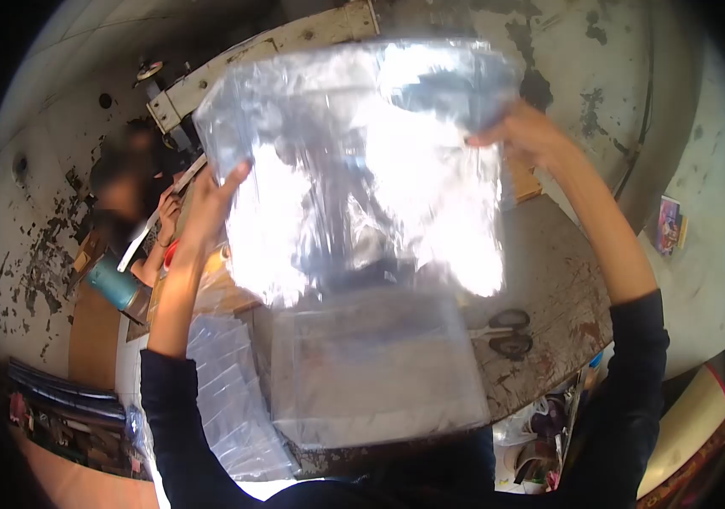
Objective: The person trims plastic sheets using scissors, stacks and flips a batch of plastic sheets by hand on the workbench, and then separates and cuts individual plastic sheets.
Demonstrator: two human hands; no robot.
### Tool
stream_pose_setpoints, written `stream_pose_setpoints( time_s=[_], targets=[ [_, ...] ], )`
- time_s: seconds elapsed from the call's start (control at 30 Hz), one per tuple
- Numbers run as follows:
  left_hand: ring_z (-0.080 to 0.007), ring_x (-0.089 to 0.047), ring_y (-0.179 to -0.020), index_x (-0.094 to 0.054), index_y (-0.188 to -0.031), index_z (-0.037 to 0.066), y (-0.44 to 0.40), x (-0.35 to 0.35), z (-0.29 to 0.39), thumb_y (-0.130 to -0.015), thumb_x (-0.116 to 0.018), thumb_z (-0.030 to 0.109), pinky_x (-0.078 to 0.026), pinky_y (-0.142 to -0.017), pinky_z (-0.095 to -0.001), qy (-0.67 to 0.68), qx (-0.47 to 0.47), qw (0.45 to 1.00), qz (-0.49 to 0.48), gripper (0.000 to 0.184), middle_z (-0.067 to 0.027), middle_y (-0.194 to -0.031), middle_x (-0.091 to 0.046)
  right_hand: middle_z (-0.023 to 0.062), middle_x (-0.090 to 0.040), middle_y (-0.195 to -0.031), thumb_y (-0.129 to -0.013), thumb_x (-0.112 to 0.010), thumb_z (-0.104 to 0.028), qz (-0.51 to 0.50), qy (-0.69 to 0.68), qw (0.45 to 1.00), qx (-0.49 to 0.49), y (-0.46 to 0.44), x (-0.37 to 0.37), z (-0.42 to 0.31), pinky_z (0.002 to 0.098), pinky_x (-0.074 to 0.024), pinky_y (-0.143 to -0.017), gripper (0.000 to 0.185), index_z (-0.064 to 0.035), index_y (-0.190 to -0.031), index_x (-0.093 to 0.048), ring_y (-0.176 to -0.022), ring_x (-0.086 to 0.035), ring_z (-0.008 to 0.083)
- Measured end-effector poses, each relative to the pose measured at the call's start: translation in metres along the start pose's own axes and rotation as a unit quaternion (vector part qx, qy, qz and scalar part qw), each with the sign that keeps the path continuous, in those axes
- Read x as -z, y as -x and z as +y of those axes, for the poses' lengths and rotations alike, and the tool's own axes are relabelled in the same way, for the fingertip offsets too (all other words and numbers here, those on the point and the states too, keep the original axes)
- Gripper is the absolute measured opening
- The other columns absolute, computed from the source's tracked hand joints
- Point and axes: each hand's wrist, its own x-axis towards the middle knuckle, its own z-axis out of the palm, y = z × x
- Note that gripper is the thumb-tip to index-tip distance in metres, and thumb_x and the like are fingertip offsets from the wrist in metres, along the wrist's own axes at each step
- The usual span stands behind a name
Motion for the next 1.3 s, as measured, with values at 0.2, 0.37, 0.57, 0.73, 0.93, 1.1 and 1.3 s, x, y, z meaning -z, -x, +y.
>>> stream_pose_setpoints(
  time_s=[0.2,0.37,0.57,0.73,0.93,1.1,1.3],
  targets=[
    [-0.0215,-0.050,-0.105,-0.061,-0.098,0.003,-0.100,-0.029,0.009,-0.076,-0.066,0.018,-0.039,-0.091,-0.0337,0.012,-0.230,0.973,0.030,0.027,-0.0140,-0.114,-0.053,0.0131,-0.054,-0.119,-0.082,-0.058,-0.027,0.046,0.039,0.971,0.232,-0.109,0.082,0.022,0.0330,-0.0400,-0.097,0.042,-0.0001,-0.114,-0.055,-0.110,-0.052,0.0249],
    [-0.0328,-0.027,-0.127,-0.065,-0.101,0.023,-0.086,-0.097,-0.114,-0.070,-0.064,-0.003,-0.028,-0.103,-0.0425,-0.198,-0.276,0.939,0.051,0.040,-0.0154,-0.138,-0.025,0.0085,-0.047,-0.129,-0.088,-0.051,-0.022,-0.061,0.062,0.958,0.272,-0.132,0.074,0.113,0.0320,-0.0378,-0.099,0.038,-0.0094,-0.123,-0.051,-0.117,-0.046,0.0214],
    [-0.0307,-0.038,-0.120,-0.059,-0.113,0.023,-0.054,-0.134,-0.180,-0.072,-0.051,-0.010,-0.032,-0.100,-0.0430,-0.123,-0.097,0.983,-0.091,0.053,-0.0165,-0.135,-0.030,0.0111,-0.055,-0.119,-0.089,-0.047,-0.013,-0.153,0.047,0.984,0.076,-0.125,0.075,0.194,0.0296,-0.0401,-0.096,0.040,-0.0138,-0.130,-0.045,-0.113,-0.050,0.0203],
    [-0.0328,-0.039,-0.120,-0.033,-0.133,0.007,-0.070,-0.140,-0.141,-0.088,-0.039,0.027,-0.031,-0.099,-0.0453,0.299,0.261,0.918,0.005,0.050,-0.0210,-0.127,-0.044,0.0167,-0.036,-0.136,-0.088,-0.040,-0.051,-0.032,0.059,0.991,-0.113,-0.144,0.078,0.168,0.0405,-0.0307,-0.101,0.059,-0.0144,-0.135,-0.037,-0.126,-0.035,0.0279],
    [-0.0285,-0.057,-0.094,-0.050,-0.114,0.002,-0.070,-0.163,-0.136,-0.085,-0.042,0.038,-0.043,-0.088,-0.0422,0.376,0.324,0.868,-0.020,0.048,-0.0135,-0.105,-0.058,0.0205,-0.022,-0.142,-0.075,-0.027,-0.078,0.014,0.250,0.947,-0.203,-0.156,0.040,0.119,0.0552,-0.0213,-0.102,0.092,-0.0092,-0.136,-0.033,-0.132,-0.020,0.0359],
    [-0.0249,-0.053,-0.100,-0.047,-0.119,0.004,-0.076,-0.150,-0.148,-0.086,-0.039,0.046,-0.040,-0.089,-0.0389,0.352,0.319,0.879,-0.052,0.054,-0.0135,-0.109,-0.055,0.0224,-0.033,-0.136,-0.079,-0.023,-0.075,0.053,0.140,0.967,-0.207,-0.162,0.057,0.130,0.0539,-0.0332,-0.092,0.090,-0.0039,-0.134,-0.035,-0.120,-0.037,0.0370],
    [-0.0297,-0.029,-0.127,-0.025,-0.137,0.004,-0.032,-0.156,-0.150,-0.084,-0.030,0.062,-0.021,-0.103,-0.0421,0.266,0.264,0.925,0.063,0.078,-0.0181,-0.139,-0.029,0.0235,-0.047,-0.117,-0.094,-0.029,-0.040,0.486,0.195,0.803,0.284,-0.053,-0.007,0.133,0.0428,-0.0327,-0.095,0.055,0.0078,-0.119,-0.042,-0.111,-0.044,0.0364]
  ],
)
